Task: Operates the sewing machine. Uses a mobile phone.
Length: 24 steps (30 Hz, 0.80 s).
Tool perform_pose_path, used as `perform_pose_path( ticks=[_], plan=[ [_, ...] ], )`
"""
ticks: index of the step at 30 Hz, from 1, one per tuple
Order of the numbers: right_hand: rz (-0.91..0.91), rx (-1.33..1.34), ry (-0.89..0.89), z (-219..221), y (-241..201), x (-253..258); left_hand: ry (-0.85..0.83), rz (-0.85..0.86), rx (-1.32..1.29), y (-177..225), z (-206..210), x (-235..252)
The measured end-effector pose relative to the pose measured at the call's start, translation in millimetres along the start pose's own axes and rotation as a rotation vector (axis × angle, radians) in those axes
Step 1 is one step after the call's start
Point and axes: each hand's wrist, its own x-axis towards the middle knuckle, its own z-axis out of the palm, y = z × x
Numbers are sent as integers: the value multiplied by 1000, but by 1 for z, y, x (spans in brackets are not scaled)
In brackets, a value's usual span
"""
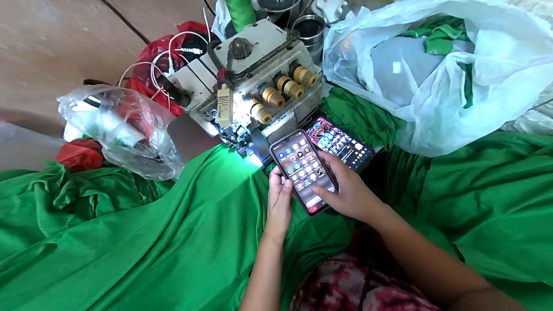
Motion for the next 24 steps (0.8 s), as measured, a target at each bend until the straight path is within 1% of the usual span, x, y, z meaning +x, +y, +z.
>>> perform_pose_path(
  ticks=[4,10,14,24],
  plan=[
    [-16,6,0,-1,2,0,-4,1,-7,0,0,0],
    [44,-20,3,-1,-5,1,-3,-1,-14,-1,-1,0],
    [-23,50,-18,-10,1,3,-8,3,0,-1,-1,-1],
    [-37,93,-44,-14,4,4,-8,4,21,-1,-1,0]
  ],
)
